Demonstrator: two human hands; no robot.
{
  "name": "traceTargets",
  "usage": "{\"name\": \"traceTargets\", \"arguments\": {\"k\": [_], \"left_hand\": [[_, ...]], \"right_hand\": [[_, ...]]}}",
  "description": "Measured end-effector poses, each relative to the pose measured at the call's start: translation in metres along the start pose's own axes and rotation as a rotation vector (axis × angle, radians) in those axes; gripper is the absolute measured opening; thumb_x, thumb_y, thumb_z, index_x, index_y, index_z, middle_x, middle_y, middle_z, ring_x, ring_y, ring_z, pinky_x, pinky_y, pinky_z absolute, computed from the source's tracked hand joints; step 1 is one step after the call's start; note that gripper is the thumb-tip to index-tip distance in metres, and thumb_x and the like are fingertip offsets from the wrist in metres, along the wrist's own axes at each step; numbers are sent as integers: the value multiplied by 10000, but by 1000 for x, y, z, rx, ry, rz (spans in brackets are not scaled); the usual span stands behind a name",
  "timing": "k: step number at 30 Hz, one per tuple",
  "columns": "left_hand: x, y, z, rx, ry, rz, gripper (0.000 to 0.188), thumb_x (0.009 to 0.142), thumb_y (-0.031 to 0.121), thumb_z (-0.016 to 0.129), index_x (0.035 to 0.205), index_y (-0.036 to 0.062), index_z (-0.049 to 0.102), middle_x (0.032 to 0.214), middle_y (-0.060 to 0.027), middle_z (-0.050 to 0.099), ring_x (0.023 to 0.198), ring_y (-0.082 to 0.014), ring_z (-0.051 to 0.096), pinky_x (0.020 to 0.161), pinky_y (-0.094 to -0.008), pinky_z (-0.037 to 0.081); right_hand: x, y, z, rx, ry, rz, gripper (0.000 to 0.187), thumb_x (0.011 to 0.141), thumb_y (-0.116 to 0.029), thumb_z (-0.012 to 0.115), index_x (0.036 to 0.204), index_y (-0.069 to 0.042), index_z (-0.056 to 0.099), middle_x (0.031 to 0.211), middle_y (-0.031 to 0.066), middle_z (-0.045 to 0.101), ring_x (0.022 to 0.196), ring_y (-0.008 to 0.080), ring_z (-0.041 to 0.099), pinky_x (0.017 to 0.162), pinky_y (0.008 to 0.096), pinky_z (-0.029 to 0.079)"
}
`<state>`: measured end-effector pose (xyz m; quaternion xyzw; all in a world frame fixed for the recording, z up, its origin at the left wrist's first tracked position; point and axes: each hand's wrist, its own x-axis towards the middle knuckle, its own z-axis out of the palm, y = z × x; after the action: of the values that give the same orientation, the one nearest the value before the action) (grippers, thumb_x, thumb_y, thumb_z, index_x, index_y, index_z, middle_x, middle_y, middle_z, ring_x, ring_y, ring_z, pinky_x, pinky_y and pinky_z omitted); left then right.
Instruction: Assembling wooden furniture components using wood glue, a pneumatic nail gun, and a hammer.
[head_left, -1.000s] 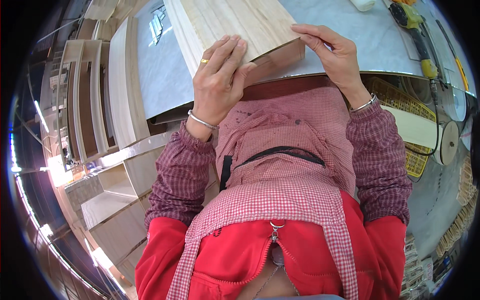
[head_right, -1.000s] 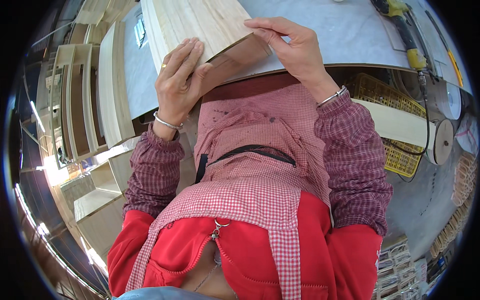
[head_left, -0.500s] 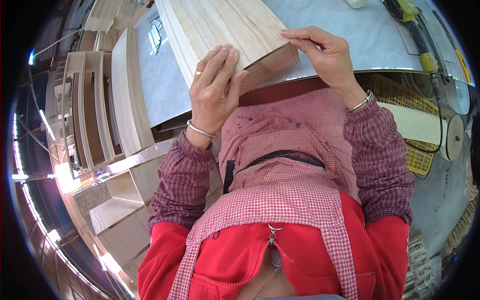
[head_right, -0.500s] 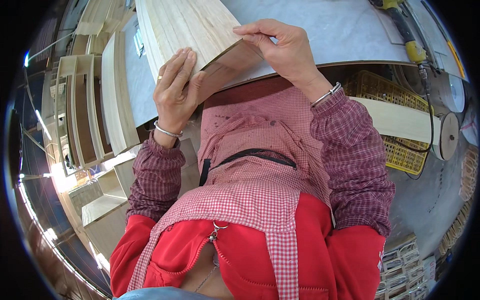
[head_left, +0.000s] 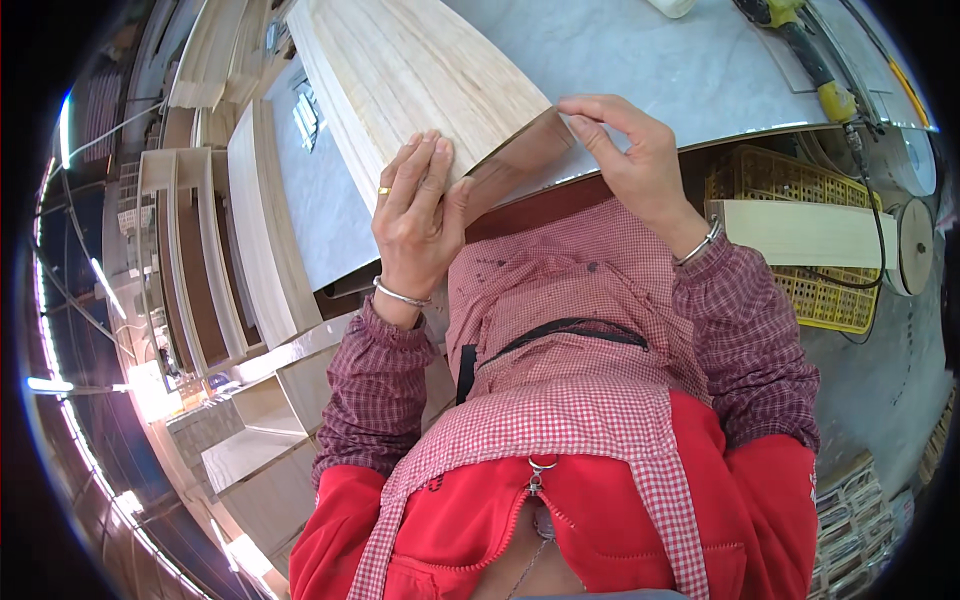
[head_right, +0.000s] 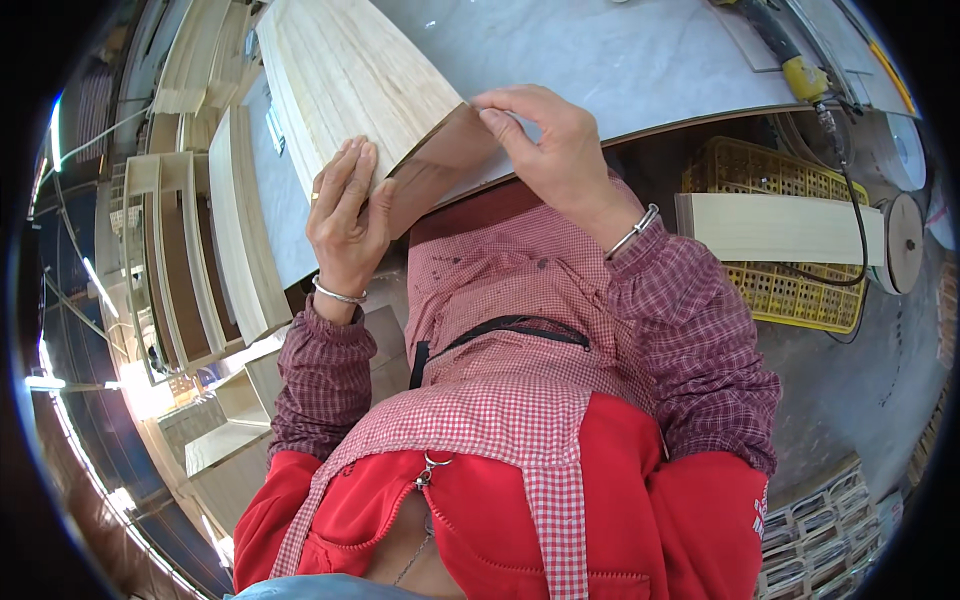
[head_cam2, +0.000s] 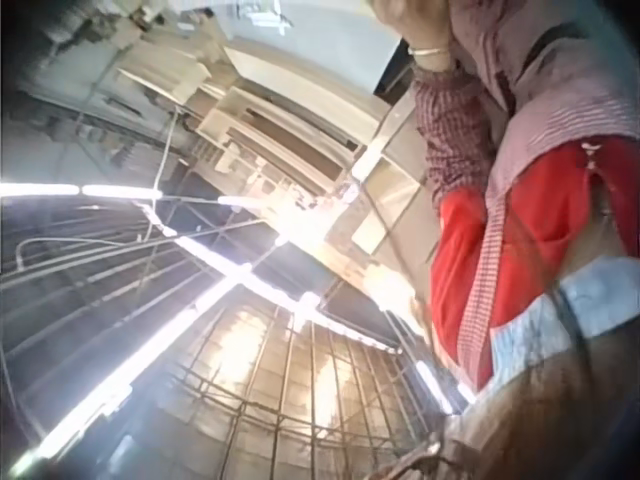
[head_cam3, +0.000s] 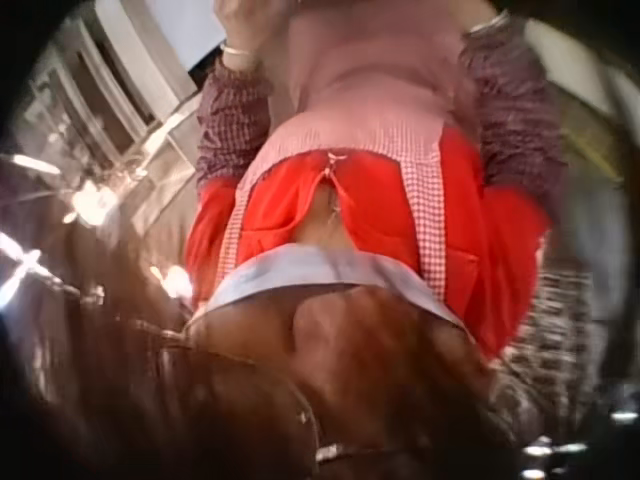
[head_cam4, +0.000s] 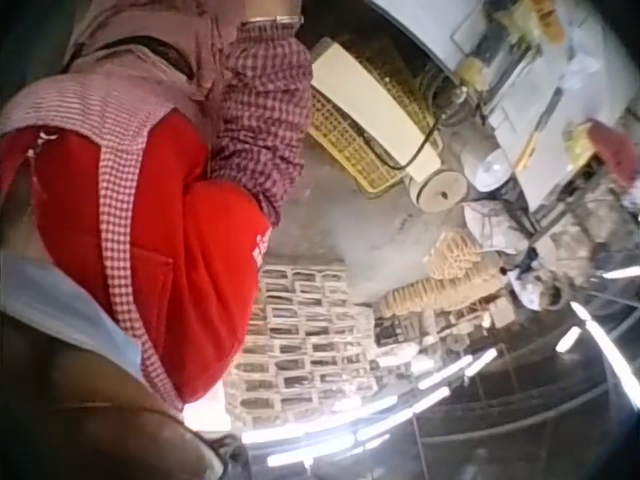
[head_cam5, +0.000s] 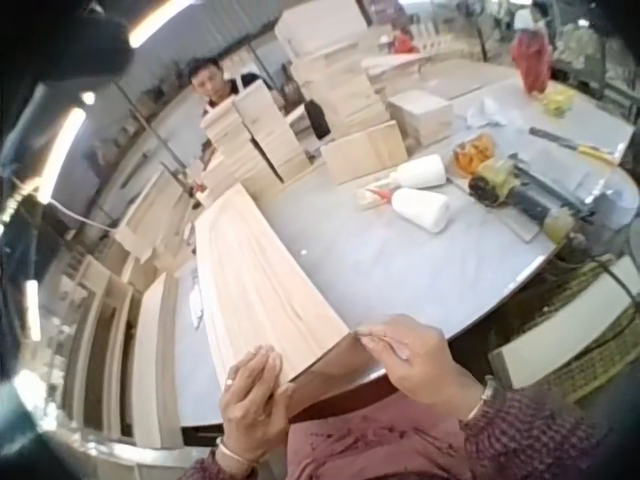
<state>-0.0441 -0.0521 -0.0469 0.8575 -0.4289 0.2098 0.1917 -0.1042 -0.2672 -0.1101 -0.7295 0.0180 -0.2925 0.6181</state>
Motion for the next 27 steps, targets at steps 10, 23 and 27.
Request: {"name": "traceTargets", "arguments": {"k": [10, 23, 27], "left_hand": [[-3, -5, 1, 27, -17, 7, 390, 756, 58, 718, 1138, 11, 654, 1186, -125, 625, 1146, -305, 572, 964, -362, 472], [-1, -2, 0, -13, 28, -45, 391, 760, 19, 706, 1147, 19, 651, 1183, -112, 629, 1139, -297, 576, 958, -357, 472], [-4, -8, -1, 27, 55, 44, 363, 759, 73, 713, 1110, 4, 654, 1178, -104, 617, 1110, -279, 577, 930, -344, 502]], "right_hand": [[-3, -12, 5, -256, 29, -211, 277, 811, 34, 595, 1075, -17, 661, 1081, 80, 658, 877, 171, 628, 774, 227, 498], [60, 23, -213, -1369, 128, 105, 544, 878, -302, 519, 1378, -119, 409, 1166, 156, 607, 1027, 345, 584, 844, 428, 480], [71, 51, -252, -1558, -87, 322, 594, 843, -238, 509, 1400, -106, 353, 1130, 222, 601, 968, 406, 599, 820, 462, 479]]}}
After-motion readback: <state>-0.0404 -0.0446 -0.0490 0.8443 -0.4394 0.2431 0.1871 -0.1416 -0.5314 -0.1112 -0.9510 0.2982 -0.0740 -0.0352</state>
